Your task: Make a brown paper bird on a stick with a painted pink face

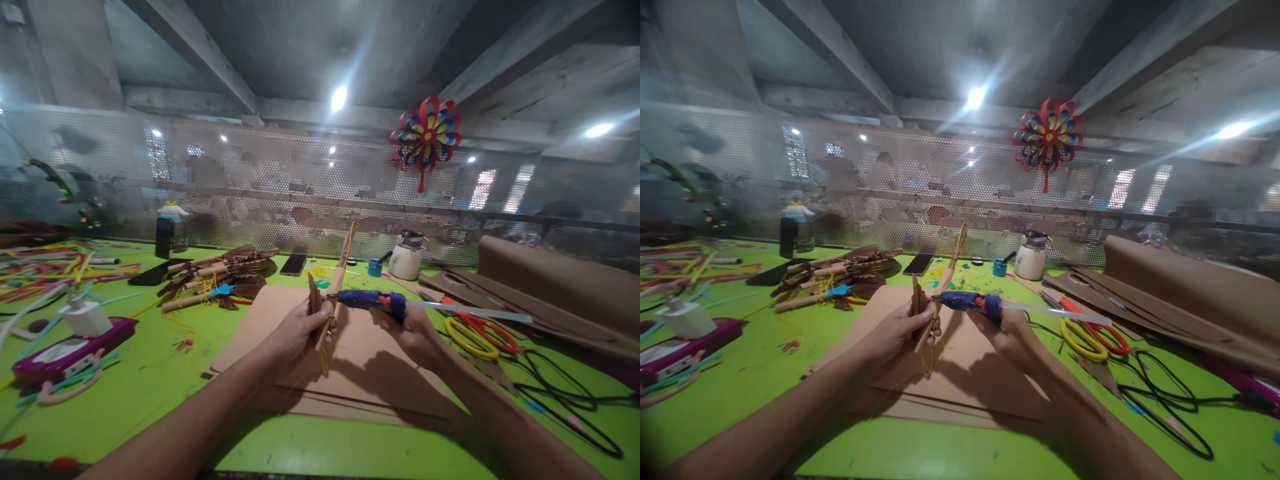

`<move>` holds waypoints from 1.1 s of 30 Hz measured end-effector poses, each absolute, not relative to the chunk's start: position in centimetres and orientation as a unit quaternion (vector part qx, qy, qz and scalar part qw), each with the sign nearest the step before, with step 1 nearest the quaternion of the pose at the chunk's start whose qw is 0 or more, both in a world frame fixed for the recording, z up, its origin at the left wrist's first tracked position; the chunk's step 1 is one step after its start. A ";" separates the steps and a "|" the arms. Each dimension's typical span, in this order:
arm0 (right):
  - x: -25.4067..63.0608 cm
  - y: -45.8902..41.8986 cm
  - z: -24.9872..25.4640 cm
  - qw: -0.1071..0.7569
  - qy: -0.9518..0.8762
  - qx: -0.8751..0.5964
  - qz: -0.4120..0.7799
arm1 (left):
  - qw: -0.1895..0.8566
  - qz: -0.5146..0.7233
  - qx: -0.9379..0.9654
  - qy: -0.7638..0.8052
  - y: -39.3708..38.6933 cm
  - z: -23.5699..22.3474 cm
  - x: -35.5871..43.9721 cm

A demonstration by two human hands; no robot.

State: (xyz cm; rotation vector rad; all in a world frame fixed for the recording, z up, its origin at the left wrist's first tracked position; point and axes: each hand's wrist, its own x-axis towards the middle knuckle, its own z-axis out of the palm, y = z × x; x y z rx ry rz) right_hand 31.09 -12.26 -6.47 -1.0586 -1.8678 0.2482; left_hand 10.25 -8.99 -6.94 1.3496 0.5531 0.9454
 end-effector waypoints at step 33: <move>32.7 -11.7 -6.1 0.437 -0.782 -0.415 0.157 | 0.713 0.402 0.526 0.233 -8.3 -7.4 10.0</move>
